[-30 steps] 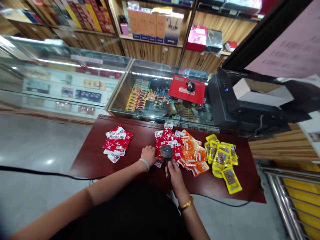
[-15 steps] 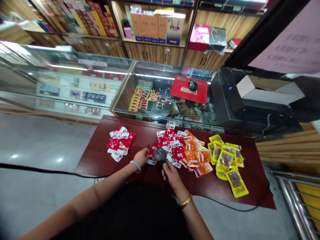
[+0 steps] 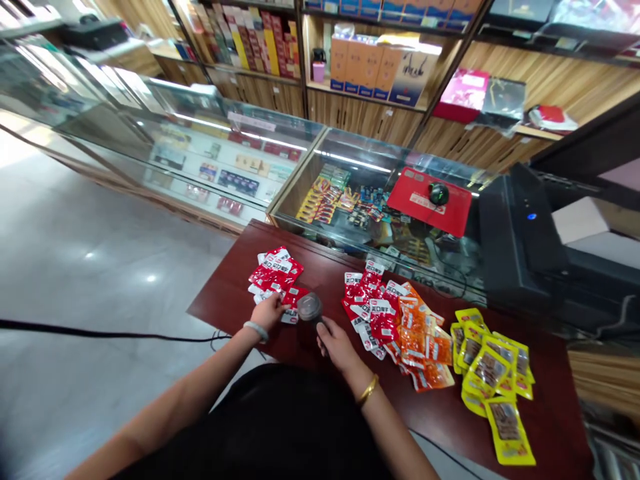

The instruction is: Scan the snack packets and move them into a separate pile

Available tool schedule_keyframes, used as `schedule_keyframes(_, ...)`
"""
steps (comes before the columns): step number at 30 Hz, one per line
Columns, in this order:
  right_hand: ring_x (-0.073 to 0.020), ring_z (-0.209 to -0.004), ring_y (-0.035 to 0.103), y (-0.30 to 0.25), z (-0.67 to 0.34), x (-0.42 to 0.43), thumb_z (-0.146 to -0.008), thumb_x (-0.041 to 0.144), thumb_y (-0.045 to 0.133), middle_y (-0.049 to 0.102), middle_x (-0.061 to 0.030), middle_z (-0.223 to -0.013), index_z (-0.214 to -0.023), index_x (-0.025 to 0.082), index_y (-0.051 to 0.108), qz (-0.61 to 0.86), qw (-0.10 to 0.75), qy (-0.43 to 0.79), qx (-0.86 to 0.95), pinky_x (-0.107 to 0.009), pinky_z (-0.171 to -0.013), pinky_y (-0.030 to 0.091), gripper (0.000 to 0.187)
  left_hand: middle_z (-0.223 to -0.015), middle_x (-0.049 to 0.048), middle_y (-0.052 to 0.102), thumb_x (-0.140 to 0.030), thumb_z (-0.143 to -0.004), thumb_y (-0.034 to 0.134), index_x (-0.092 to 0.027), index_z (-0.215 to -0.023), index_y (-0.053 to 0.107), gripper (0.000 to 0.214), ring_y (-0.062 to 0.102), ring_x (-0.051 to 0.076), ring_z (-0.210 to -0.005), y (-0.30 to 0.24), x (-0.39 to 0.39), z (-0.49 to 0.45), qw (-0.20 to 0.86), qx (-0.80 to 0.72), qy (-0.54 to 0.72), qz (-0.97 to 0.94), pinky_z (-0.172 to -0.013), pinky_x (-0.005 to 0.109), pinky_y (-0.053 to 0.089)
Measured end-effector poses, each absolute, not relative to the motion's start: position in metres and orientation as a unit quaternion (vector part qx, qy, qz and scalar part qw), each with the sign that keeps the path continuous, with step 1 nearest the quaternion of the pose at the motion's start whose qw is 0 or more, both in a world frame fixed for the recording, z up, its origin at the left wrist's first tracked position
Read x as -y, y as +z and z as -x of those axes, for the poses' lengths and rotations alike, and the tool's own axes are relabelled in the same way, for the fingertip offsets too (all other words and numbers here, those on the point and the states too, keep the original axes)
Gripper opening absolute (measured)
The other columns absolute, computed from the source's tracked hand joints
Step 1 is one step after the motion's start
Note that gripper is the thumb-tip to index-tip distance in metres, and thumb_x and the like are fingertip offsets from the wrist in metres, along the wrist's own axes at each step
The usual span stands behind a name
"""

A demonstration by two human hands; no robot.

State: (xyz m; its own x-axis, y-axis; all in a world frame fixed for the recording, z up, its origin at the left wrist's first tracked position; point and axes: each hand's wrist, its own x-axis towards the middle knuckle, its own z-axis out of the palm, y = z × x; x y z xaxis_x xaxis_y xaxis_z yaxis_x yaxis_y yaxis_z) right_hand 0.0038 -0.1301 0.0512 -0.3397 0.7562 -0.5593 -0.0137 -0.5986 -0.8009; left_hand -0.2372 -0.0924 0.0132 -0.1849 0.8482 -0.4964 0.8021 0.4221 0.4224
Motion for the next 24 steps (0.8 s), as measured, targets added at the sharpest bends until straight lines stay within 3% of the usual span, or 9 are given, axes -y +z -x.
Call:
schedule_keyframes(5,-0.0085,-0.044,0.043,0.06,0.011,0.122,-0.08,0.059,0.056,0.05,0.0065,-0.057,-0.117,0.015,0.055,0.494,0.254,0.73,0.398,-0.022,-0.045,0.035,0.058,-0.089,0.0064,0.067,-0.043,-0.08,0.057,-0.023,-0.094,0.059,0.024,0.06,0.023,-0.087,0.022,0.077,0.274,0.212,-0.806,0.014,-0.553,-0.074,0.03,0.041)
schedule_keyframes(11,-0.0089,-0.043,0.043,0.063,-0.008,0.13,-0.078,0.061,0.057,0.051,0.0064,-0.057,-0.116,0.015,0.054,0.525,0.275,0.715,0.371,-0.022,-0.044,0.035,0.06,-0.128,0.0144,0.053,-0.039,-0.078,0.058,-0.019,-0.126,0.048,0.053,0.045,0.032,-0.117,0.025,0.076,0.253,0.062,-0.81,0.063,-0.579,-0.097,0.043,0.035)
schedule_keyframes(14,-0.0094,-0.042,0.042,0.062,-0.027,0.137,-0.077,0.062,0.057,0.051,0.0068,-0.055,-0.113,0.016,0.055,0.552,0.31,0.697,0.338,-0.022,-0.043,0.034,0.059,-0.13,0.0126,0.051,-0.037,-0.079,0.057,-0.02,-0.125,0.049,0.049,0.043,0.03,-0.119,0.027,0.067,0.216,0.079,-0.75,0.098,-0.649,-0.101,0.041,0.031)
schedule_keyframes(19,-0.0098,-0.042,0.041,0.059,-0.058,0.154,-0.076,0.063,0.058,0.049,0.0073,-0.053,-0.113,0.017,0.055,0.588,0.367,0.665,0.278,-0.023,-0.044,0.033,0.059,-0.117,0.008,0.058,-0.041,-0.081,0.056,-0.025,-0.112,0.056,0.034,0.049,0.025,-0.11,0.02,0.024,0.126,0.178,-0.632,0.083,-0.749,-0.095,0.036,0.036)
schedule_keyframes(24,-0.0101,-0.046,0.043,0.055,-0.081,0.172,-0.073,0.065,0.062,0.05,0.0063,-0.056,-0.105,0.018,0.057,0.603,0.409,0.647,0.225,-0.022,-0.044,0.034,0.057,-0.123,0.0148,0.052,-0.059,-0.071,0.062,-0.021,-0.127,0.045,0.069,0.045,0.031,-0.115,0.006,-0.022,0.05,0.213,-0.651,-0.001,-0.729,-0.094,0.042,0.037)
